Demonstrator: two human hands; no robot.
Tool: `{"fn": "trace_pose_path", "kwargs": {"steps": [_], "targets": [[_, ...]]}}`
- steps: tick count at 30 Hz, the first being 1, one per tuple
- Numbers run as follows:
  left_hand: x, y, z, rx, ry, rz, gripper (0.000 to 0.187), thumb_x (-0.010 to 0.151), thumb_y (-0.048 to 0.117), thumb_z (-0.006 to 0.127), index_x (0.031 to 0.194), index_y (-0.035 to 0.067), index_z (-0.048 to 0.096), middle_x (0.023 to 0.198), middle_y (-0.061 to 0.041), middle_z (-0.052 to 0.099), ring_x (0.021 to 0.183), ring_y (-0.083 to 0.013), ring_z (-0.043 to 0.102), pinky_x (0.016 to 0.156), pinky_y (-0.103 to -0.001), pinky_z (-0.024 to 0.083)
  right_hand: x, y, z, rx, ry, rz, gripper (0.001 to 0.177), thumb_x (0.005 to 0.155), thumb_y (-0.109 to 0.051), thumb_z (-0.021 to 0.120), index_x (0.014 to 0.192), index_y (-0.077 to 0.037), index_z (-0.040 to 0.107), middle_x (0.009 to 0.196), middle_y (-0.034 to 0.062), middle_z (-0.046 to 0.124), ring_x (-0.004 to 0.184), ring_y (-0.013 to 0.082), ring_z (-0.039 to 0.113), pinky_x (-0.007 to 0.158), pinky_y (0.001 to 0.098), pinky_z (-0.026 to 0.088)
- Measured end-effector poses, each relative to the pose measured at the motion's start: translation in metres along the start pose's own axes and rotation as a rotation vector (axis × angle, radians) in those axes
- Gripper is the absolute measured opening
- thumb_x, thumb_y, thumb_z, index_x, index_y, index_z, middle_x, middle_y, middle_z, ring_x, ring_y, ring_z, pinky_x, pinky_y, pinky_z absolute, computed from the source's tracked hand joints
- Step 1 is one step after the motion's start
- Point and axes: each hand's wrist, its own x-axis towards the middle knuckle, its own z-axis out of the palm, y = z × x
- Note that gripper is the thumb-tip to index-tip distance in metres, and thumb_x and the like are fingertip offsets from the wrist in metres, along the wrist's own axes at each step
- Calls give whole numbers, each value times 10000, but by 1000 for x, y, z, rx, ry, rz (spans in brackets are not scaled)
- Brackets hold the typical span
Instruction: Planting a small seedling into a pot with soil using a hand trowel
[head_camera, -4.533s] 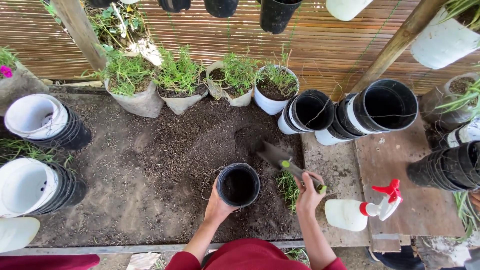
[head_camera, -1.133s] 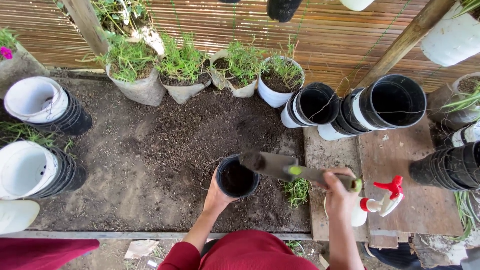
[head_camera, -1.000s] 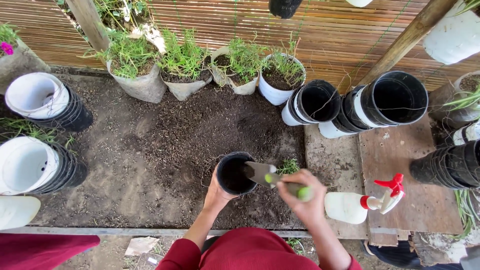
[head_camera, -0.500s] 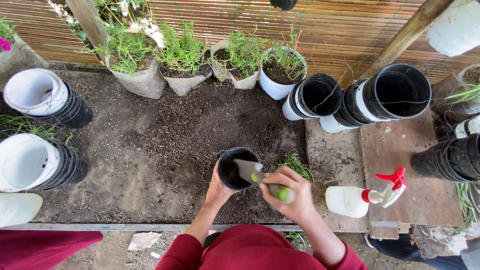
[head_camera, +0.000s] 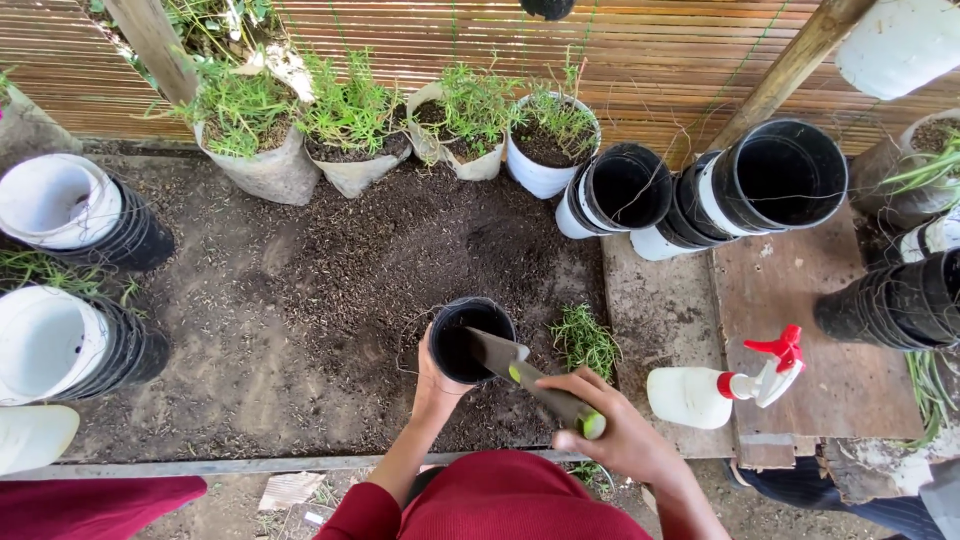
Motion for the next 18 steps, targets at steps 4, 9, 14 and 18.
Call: {"fn": "trace_pose_path", "kwargs": {"steps": [4,9,14,18], "targets": [[-28,-36,17,319,110,13,1448,529,226,1027,1566,-7,45,1576,-265,275,1456,-358,378,1194,-449,361,-7,43,-6,132,-152,-32,961,717,-794,660,1456,-199,512,1277,122,600,993,207,635,847,316,504],[-7,31,18,5,108,-204,805,698,286,835,1404,85,504,1328,-118,630,1270,-237,585,1083,-396,475,9,45,2,479,-274,210,368,937,-225,699,1145,-100,423,868,157,639,635,214,713,596,330,719],[21,68,26,-146,-51,-78,634,823,302,780,1356,89,510,1277,-95,677,1206,-209,657,1077,-484,541,-2,28,-19,-111,-165,359,505,983,-107,577,1389,-311,355,1157,120,684,654,124,626,571,215,564],[37,56,36,-116,-73,55,719,769,289,856,1375,91,526,1355,-103,656,1313,-236,602,1164,-509,452,-43,25,-63,-126,86,361,698,833,-9,626,1433,-328,468,1272,49,694,829,148,707,739,263,529]]}}
